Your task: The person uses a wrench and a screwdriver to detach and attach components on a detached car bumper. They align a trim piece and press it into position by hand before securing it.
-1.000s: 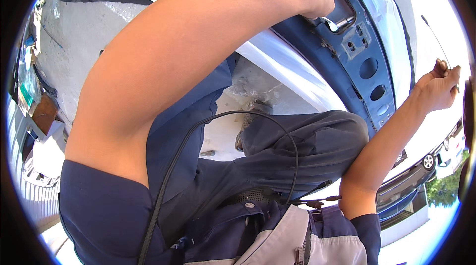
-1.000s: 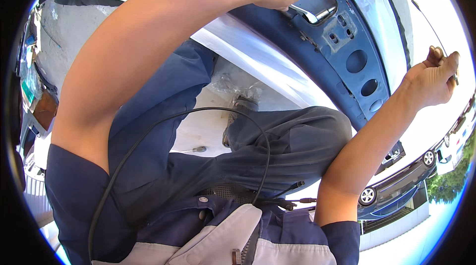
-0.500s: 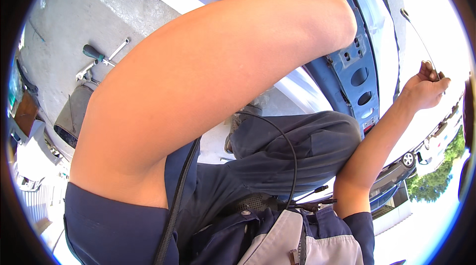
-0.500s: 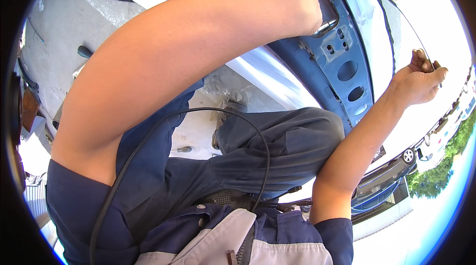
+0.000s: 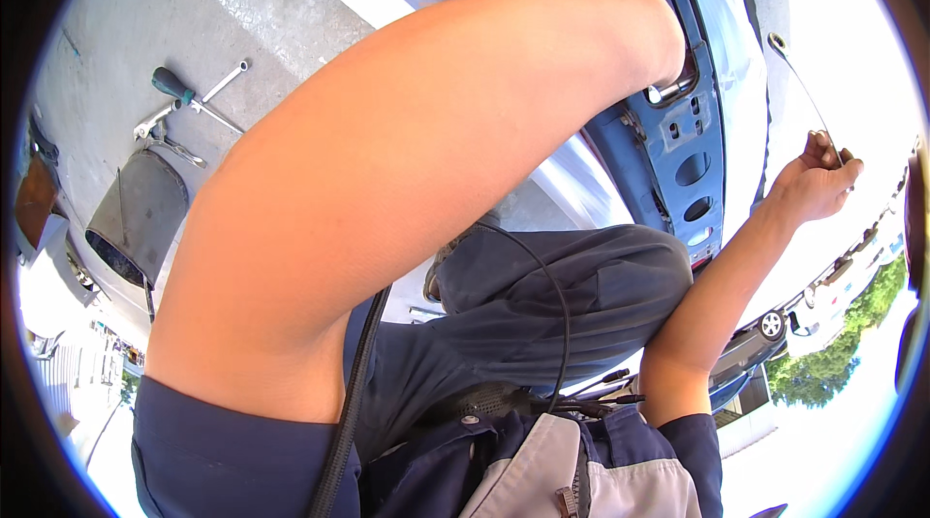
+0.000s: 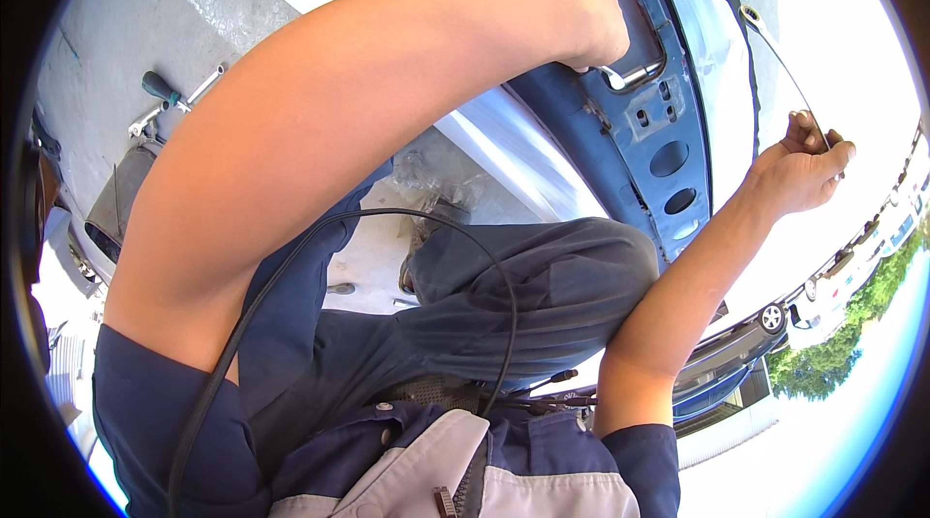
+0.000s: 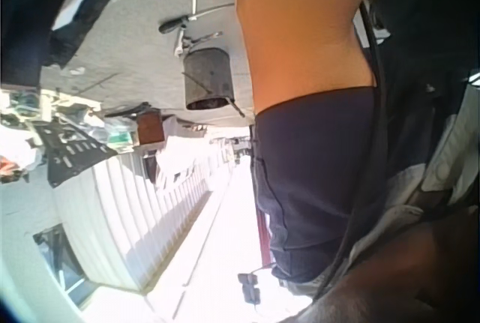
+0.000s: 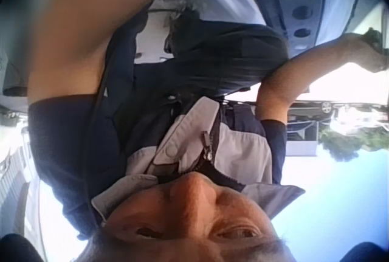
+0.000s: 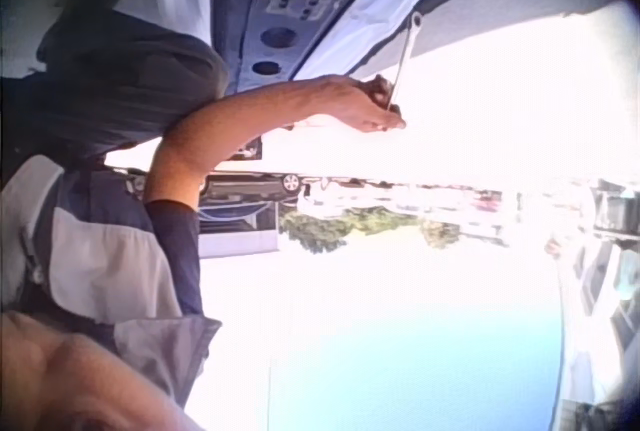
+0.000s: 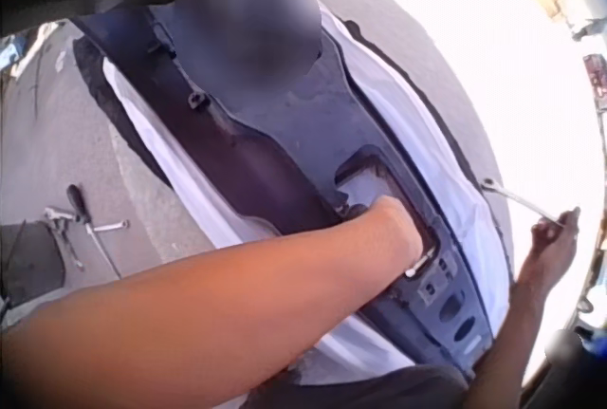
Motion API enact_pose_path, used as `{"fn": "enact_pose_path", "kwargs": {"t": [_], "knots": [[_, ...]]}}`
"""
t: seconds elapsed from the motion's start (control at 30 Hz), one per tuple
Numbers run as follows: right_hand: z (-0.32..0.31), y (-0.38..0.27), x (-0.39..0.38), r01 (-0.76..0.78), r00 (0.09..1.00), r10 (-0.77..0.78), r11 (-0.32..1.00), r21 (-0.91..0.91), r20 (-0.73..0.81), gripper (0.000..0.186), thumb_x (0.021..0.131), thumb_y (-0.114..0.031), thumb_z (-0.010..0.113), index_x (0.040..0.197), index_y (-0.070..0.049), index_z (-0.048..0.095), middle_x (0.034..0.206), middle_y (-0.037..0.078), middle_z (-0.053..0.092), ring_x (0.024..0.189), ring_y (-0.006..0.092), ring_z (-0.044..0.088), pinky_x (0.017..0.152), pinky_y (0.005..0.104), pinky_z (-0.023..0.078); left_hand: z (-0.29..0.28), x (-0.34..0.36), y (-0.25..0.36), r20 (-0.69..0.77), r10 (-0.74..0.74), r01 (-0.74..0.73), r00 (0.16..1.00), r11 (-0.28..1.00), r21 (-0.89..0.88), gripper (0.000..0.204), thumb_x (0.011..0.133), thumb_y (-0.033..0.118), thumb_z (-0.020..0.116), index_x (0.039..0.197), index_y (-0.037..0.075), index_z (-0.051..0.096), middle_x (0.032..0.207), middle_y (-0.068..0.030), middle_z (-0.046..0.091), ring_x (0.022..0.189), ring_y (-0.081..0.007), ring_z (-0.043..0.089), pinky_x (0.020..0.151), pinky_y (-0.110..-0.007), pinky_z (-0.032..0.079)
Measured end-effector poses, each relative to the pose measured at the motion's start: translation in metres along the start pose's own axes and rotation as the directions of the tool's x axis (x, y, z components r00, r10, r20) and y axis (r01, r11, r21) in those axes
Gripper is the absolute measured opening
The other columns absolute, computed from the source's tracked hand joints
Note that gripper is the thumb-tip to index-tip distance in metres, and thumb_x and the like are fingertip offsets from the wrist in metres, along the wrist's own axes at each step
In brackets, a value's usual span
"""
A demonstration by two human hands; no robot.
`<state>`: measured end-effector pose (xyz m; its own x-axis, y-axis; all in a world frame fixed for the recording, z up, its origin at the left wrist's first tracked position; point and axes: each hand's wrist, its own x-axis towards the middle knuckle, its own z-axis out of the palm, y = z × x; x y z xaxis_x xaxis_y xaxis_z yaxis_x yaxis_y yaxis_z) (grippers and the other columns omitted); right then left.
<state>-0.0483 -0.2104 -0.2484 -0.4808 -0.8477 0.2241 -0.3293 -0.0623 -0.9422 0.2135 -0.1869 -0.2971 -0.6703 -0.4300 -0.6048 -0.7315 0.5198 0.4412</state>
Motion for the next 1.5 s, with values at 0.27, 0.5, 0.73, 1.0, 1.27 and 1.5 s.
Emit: {"fn": "enact_pose_path", "kwargs": {"t": [0.27,0.5,0.73,1.0,1.27,1.5], "knots": [[0.0,-0.021,0.007,-0.003,0.988,0.062,0.925,-0.38,0.142,0.051,0.112,-0.042,0.044,0.095,0.001,0.066,0.071,0.009,0.064,0.071,0.0186,0.066,0.074,0.0321,0.059,-0.005,0.003,0.01,0.057,0.102,-0.1,0.993,0.994,-0.032,0.027,0.092,0.016,0.064,0.114,0.017,0.08,0.115,-0.0046,0.077,0.106,-0.0258,0.073,0.08,-0.041,0.059],[-0.013,0.009,0.018,0.307,0.575,0.074,0.904,-0.299,0.815,0.032,0.109,-0.025,0.055,0.097,0.001,0.07,0.101,0.01,0.071,0.078,0.0145,0.067,0.069,0.0268,0.055,0.019,0.01,0.002,-0.031,0.105,-0.106,0.994,0.993,-0.044,0.024,0.09,0.013,0.059,0.104,0.005,0.076,0.095,-0.0138,0.078,0.088,-0.033,0.075,0.075,-0.046,0.06],[-0.025,0.029,0.013,0.157,0.603,0.156,0.938,-0.308,0.782,0.028,0.107,-0.024,0.059,0.1,0.0,0.072,0.095,0.008,0.074,0.079,0.0139,0.067,0.071,0.0286,0.054,0.028,0.015,0.0,-0.072,0.083,-0.088,0.994,0.993,-0.073,0.023,0.093,0.019,0.06,0.104,0.003,0.072,0.086,-0.0165,0.075,0.079,-0.037,0.073,0.072,-0.048,0.059],[-0.072,0.067,-0.018,-0.175,0.808,0.239,0.97,-0.168,0.538,0.041,0.106,-0.036,0.059,0.103,0.002,0.073,0.106,0.016,0.075,0.087,0.0195,0.071,0.078,0.0331,0.059,0.022,0.01,0.003,-0.106,0.066,-0.075,0.992,0.994,-0.085,0.029,0.093,0.027,0.065,0.107,0.003,0.071,0.083,-0.0161,0.074,0.08,-0.038,0.072,0.072,-0.049,0.058],[-0.085,0.087,-0.016,-0.344,0.79,0.273,0.939,0.028,0.549,0.048,0.103,-0.042,0.063,0.11,0.005,0.071,0.116,0.02,0.072,0.094,0.0225,0.068,0.086,0.0352,0.057,0.021,0.01,0.006,-0.042,0.028,-0.03,0.999,0.999,-0.046,0.029,0.094,0.028,0.063,0.112,0.006,0.071,0.09,-0.0154,0.075,0.088,-0.0376,0.073,0.076,-0.049,0.058],[-0.12,0.146,-0.036,-0.659,0.742,0.479,0.647,0.382,0.469,0.04,0.103,-0.038,0.065,0.112,0.001,0.067,0.117,0.02,0.07,0.101,0.0269,0.07,0.088,0.0376,0.06,0.018,0.01,0.006,-0.051,0.02,-0.021,0.998,1.0,-0.013,0.029,0.095,0.028,0.063,0.113,0.007,0.071,0.091,-0.0156,0.076,0.088,-0.0378,0.073,0.077,-0.049,0.058]]}}
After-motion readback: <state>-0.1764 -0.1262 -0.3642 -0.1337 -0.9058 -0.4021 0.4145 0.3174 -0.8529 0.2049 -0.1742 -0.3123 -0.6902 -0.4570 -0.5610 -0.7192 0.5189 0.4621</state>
